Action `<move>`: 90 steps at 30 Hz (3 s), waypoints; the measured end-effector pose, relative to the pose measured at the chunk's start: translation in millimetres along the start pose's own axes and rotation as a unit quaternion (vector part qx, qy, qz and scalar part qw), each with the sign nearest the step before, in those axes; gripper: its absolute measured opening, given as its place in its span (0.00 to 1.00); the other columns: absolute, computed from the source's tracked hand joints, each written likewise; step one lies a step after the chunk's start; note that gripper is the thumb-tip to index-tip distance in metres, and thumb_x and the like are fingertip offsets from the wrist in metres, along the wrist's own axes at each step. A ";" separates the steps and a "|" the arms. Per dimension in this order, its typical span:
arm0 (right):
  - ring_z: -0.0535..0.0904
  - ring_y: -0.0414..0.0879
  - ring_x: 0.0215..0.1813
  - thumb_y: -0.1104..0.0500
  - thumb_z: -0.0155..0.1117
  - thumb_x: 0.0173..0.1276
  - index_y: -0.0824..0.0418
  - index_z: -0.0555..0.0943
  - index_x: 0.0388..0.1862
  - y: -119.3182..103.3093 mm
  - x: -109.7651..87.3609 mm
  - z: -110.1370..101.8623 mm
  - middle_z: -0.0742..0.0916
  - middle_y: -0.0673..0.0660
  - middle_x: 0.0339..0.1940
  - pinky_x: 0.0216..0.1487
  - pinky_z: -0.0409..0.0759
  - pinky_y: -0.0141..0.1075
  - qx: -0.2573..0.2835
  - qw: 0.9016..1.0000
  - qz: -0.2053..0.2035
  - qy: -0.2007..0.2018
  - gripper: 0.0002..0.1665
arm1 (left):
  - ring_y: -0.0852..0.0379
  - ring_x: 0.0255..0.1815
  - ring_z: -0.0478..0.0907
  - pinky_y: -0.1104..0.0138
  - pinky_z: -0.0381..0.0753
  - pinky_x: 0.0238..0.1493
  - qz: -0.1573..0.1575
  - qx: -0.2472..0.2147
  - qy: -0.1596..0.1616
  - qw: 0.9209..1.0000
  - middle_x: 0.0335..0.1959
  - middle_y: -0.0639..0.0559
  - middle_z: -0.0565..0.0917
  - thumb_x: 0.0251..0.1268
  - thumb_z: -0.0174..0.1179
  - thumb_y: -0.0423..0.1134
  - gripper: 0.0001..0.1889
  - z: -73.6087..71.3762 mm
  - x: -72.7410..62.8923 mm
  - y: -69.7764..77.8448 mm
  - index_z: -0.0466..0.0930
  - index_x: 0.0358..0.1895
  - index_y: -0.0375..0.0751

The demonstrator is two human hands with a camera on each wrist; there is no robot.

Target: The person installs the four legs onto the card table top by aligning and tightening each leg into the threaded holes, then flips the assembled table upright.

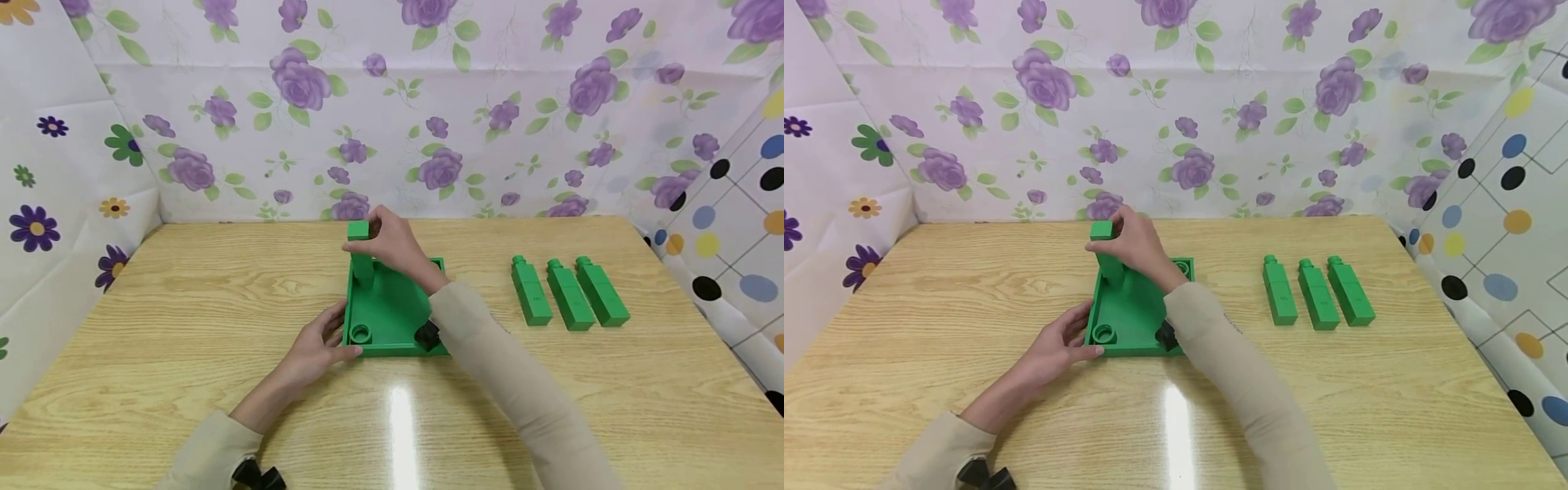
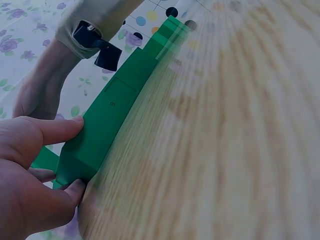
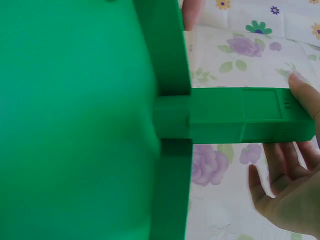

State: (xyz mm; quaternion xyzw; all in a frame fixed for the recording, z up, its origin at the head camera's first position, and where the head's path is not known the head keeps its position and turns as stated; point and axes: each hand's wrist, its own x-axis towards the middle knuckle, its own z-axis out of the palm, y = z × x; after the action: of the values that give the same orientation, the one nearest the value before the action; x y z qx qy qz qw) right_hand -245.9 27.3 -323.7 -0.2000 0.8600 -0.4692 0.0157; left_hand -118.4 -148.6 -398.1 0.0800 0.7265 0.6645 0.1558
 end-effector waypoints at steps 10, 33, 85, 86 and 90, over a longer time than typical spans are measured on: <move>0.69 0.53 0.65 0.48 0.71 0.61 0.58 0.62 0.72 -1.8 8.6 -20.1 0.71 0.61 0.66 0.61 0.73 0.43 -0.003 0.989 0.029 -0.143 0.45 | 0.43 0.74 0.53 0.58 0.66 0.68 -0.008 0.003 0.008 1.000 0.74 0.39 0.56 0.60 0.65 0.25 0.45 0.7 0.9 -0.3 0.48 0.77 0.38; 0.78 0.46 0.56 0.65 0.64 0.68 0.60 0.72 0.68 12.7 16.1 -29.2 0.82 0.56 0.57 0.57 0.79 0.39 0.145 0.969 -0.024 -0.199 0.30 | 0.46 0.74 0.53 0.61 0.61 0.70 -0.002 0.016 0.014 1.000 0.74 0.39 0.57 0.58 0.65 0.24 0.45 0.4 1.2 -0.8 0.50 0.76 0.37; 0.73 0.51 0.64 0.60 0.65 0.68 0.63 0.70 0.67 12.9 -13.2 -1.0 0.77 0.60 0.62 0.59 0.75 0.34 0.054 0.996 -0.001 -0.077 0.30 | 0.44 0.74 0.54 0.58 0.59 0.71 -0.016 0.019 0.018 1.000 0.73 0.38 0.59 0.58 0.66 0.26 0.44 6.4 -3.9 -9.8 0.51 0.76 0.36; 0.71 0.52 0.66 0.59 0.65 0.68 0.63 0.69 0.68 13.1 -14.4 -1.1 0.76 0.60 0.63 0.61 0.74 0.35 0.044 0.996 -0.001 -0.076 0.31 | 0.45 0.74 0.54 0.58 0.59 0.71 -0.016 0.019 0.019 1.000 0.73 0.38 0.59 0.58 0.66 0.26 0.44 7.0 -3.9 -10.2 0.51 0.76 0.36; 0.66 0.53 0.70 0.54 0.65 0.68 0.63 0.64 0.73 15.5 -24.7 -4.8 0.71 0.61 0.69 0.66 0.70 0.36 0.012 0.997 0.010 -0.069 0.37 | 0.45 0.74 0.54 0.59 0.61 0.71 -0.020 0.017 0.027 0.999 0.73 0.39 0.59 0.58 0.66 0.26 0.44 8.9 -2.3 -10.3 0.52 0.76 0.37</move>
State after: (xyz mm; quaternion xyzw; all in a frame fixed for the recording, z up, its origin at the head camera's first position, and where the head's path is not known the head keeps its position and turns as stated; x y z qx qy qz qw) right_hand -229.3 47.4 -337.6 -0.2237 0.8532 -0.4639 0.0822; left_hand -112.4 -142.1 -408.7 0.0499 0.7428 0.6510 0.1481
